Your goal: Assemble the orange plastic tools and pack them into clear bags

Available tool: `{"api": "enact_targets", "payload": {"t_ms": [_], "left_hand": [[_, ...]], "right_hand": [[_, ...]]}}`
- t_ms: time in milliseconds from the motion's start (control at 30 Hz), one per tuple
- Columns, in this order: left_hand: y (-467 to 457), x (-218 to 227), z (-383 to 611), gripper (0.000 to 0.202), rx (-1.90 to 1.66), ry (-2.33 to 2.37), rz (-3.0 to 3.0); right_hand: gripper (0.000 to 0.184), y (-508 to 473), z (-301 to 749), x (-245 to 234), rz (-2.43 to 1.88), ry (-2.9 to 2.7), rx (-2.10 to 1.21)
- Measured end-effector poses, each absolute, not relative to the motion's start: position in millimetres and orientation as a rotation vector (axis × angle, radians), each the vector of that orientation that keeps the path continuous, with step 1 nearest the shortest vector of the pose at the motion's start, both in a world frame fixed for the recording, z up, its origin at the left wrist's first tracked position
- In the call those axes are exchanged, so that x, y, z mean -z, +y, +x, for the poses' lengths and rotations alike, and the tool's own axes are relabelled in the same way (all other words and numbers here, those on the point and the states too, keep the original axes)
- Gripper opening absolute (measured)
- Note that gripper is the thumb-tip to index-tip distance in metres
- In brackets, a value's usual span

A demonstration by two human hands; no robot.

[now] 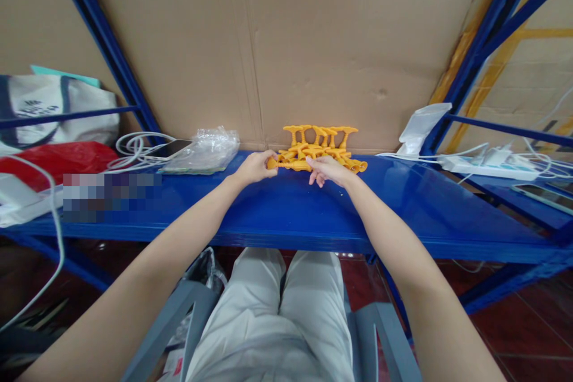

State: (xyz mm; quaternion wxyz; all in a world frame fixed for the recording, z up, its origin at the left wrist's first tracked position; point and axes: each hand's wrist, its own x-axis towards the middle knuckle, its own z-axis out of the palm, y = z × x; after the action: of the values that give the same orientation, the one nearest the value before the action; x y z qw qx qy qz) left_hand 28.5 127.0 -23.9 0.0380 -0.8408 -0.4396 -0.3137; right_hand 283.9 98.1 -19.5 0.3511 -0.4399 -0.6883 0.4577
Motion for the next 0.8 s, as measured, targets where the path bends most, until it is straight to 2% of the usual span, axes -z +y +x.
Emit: {"api": "enact_targets", "payload": {"t_ms": [133, 267, 333, 467, 567, 800], "left_hand": [[127.2, 24.1, 29.2, 0.033, 0.976, -1.403, -2.573], [129.4, 25.2, 29.7, 0.034, 1.029, -1.435, -2.573], [130.1, 25.6, 30.0, 0.033, 1.051, -1.441, -2.577], [129.2, 24.7, 30.2, 0.032, 1.071, -1.489, -2.563], [128.5, 24.3, 30.0, 0.032, 1.086, -1.499, -2.579], [131.8, 27.3, 30.0, 0.03, 1.142, -1.417, -2.601]], "right_hand": [[0.051, 98.5, 279.4, 20.1, -1.229, -1.78, -1.124], [0.052, 98.8, 277.3, 19.3, -1.288, -1.736, -1.048], [0.048, 98.9, 276.8, 18.5, -1.278, -1.732, -1.006], [0.023, 101.0, 277.0, 18.9, -1.162, -1.756, -0.981], [0.032, 103.8, 278.4, 21.4, -1.105, -1.767, -0.975], [0.028, 103.9, 281.3, 20.9, -1.131, -1.791, -0.965]]}}
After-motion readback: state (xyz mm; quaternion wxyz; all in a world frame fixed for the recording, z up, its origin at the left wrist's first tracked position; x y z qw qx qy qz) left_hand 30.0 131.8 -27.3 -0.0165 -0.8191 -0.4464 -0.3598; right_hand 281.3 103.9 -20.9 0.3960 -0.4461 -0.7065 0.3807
